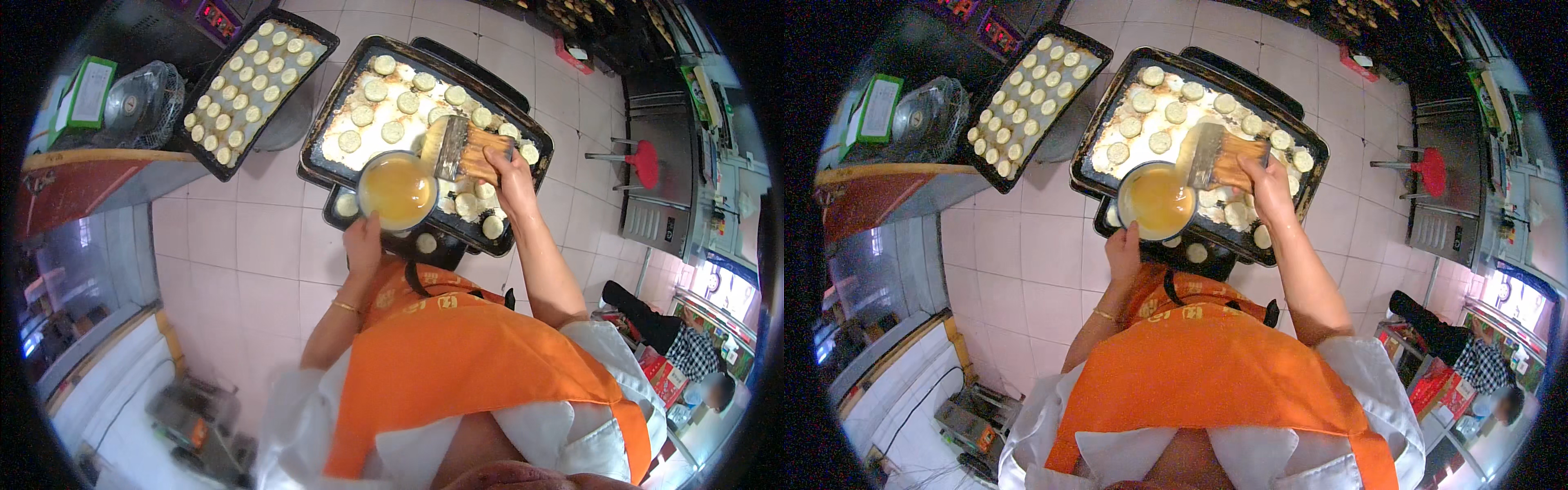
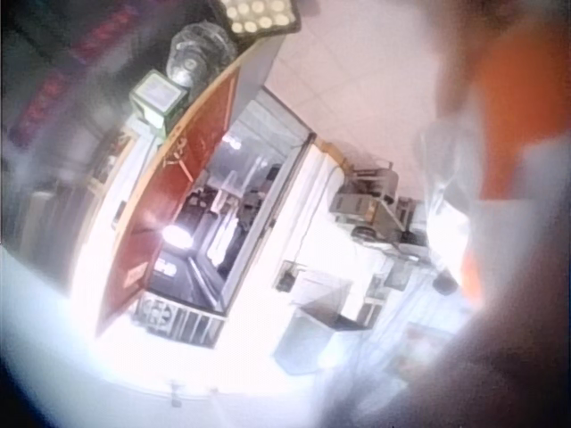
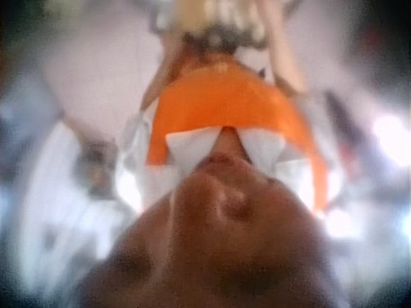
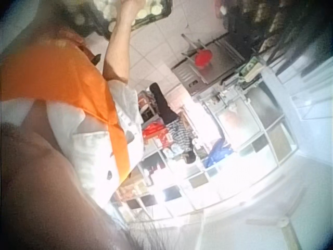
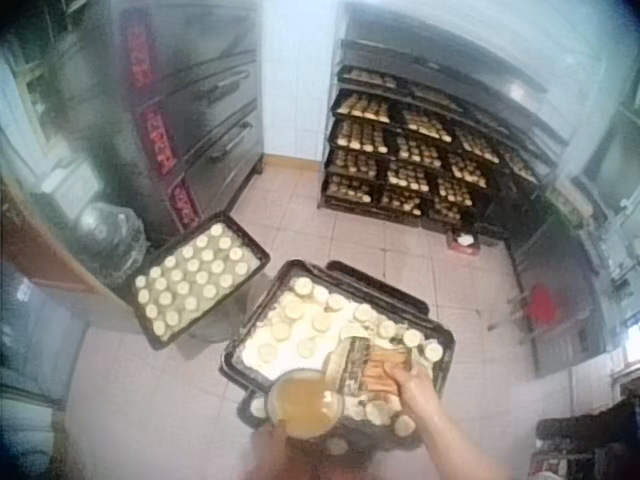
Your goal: The person transfers dough balls onto baking trays, carries the trays to a rack, and uses a brush to apply a liquid glaze to the dough balls from a bowl.
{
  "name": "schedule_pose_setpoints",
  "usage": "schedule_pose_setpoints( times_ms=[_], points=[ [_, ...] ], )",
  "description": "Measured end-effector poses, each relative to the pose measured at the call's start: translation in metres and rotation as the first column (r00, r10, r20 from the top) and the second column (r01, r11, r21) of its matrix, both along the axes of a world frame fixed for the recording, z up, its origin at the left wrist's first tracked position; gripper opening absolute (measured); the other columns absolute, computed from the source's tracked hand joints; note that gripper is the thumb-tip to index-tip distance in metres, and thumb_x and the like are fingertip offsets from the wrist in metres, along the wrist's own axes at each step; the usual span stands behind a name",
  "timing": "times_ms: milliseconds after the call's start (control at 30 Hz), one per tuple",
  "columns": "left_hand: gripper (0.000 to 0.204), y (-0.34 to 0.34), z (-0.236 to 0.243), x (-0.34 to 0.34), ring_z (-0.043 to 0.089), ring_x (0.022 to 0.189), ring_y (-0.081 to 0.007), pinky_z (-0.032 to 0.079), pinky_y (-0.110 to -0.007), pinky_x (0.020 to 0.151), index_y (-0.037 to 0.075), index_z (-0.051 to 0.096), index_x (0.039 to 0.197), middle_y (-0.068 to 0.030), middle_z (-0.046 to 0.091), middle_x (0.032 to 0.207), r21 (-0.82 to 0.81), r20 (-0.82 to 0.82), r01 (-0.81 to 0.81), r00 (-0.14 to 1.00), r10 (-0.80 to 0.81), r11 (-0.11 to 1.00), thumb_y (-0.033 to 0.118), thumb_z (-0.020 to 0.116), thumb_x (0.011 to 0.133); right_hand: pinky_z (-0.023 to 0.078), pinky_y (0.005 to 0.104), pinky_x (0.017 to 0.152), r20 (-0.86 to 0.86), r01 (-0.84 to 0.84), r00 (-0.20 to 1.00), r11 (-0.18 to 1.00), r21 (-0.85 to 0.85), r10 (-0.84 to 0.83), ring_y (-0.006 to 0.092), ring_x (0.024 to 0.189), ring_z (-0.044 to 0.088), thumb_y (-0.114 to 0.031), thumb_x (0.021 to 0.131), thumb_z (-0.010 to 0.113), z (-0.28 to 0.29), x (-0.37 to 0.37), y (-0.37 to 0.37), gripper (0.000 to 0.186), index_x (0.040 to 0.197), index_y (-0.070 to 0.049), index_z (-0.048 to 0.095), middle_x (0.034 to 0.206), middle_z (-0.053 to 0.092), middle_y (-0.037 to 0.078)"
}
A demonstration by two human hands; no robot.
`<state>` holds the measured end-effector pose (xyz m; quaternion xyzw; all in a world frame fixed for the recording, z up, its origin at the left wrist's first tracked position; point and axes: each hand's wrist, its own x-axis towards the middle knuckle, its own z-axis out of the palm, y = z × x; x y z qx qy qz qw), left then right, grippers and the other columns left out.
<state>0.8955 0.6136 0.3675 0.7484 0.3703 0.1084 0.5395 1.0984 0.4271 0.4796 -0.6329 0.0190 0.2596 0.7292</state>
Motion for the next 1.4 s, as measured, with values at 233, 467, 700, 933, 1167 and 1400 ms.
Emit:
schedule_pose_setpoints(
  times_ms=[233,467,700,933,1167,1400],
  points=[
    [0.043,0.078,0.016,-0.049,0.032,0.061,-0.0063,0.029,-0.027,0.050,0.004,0.043,0.060,0.0047,0.040,0.062,-0.095,-0.073,-0.138,0.989,0.132,0.986,0.025,0.054,0.095,0.053,0.0310,0.058,0.115,0.018,0.993,0.902,-0.431,0.035,0.0187,0.062,0.065,-0.021,0.087,0.061,-0.083,0.025,0.102,0.029,0.095,0.007,0.064,0.079,0.069,0.014],
    [0.039,0.155,0.039,-0.047,0.026,0.057,-0.0022,0.018,-0.024,0.050,0.012,0.039,0.061,0.0095,0.035,0.059,-0.161,0.079,-0.214,0.970,0.229,0.963,0.022,0.053,0.096,0.050,0.0435,0.066,0.386,0.143,0.902,0.709,-0.690,0.194,0.0379,0.071,0.063,-0.026,0.083,0.060,-0.128,0.026,0.204,0.029,0.091,0.001,0.064,0.075,0.065,0.021],
    [0.035,0.209,0.047,-0.017,0.025,0.053,-0.0013,0.017,-0.023,0.049,0.013,0.044,0.064,0.0103,0.034,0.057,-0.190,0.115,-0.190,0.970,0.214,0.963,0.027,0.054,0.095,0.052,0.0422,0.066,0.267,0.200,0.958,0.417,-0.887,0.107,0.0351,0.070,0.065,-0.035,0.083,0.060,-0.141,0.028,0.089,0.039,0.093,0.002,0.064,0.078,0.066,0.022],
    [0.033,0.237,0.048,-0.005,0.029,0.053,-0.0008,0.018,-0.022,0.048,0.006,0.055,0.072,0.0085,0.040,0.060,-0.211,0.008,-0.157,0.987,0.162,0.965,0.028,0.051,0.097,0.054,0.0443,0.068,0.206,0.205,0.979,-0.155,-0.966,0.009,0.0366,0.078,0.066,-0.039,0.089,0.050,-0.144,0.011,-0.103,0.038,0.090,-0.005,0.067,0.084,0.067,0.022],
    [0.036,0.226,0.063,0.011,0.027,0.051,-0.0017,0.017,-0.023,0.047,0.009,0.048,0.067,0.0085,0.037,0.058,-0.216,-0.028,-0.094,0.996,0.090,0.972,0.029,0.050,0.096,0.053,0.0420,0.071,0.201,-0.005,0.754,0.312,-0.950,0.625,0.0349,0.082,0.064,-0.016,0.083,0.051,-0.147,-0.036,0.157,0.023,0.097,-0.002,0.064,0.095,0.065,0.020],
    [0.032,0.215,0.075,0.020,0.028,0.051,-0.0035,0.019,-0.025,0.048,0.008,0.050,0.073,0.0072,0.037,0.060,-0.245,0.110,0.017,0.994,0.010,0.969,0.032,0.052,0.095,0.050,0.0449,0.075,0.067,-0.039,0.982,0.538,-0.842,0.177,0.0365,0.084,0.064,-0.047,0.090,0.049,-0.111,-0.040,0.077,0.044,0.093,-0.007,0.068,0.082,0.066,0.019]
  ],
)
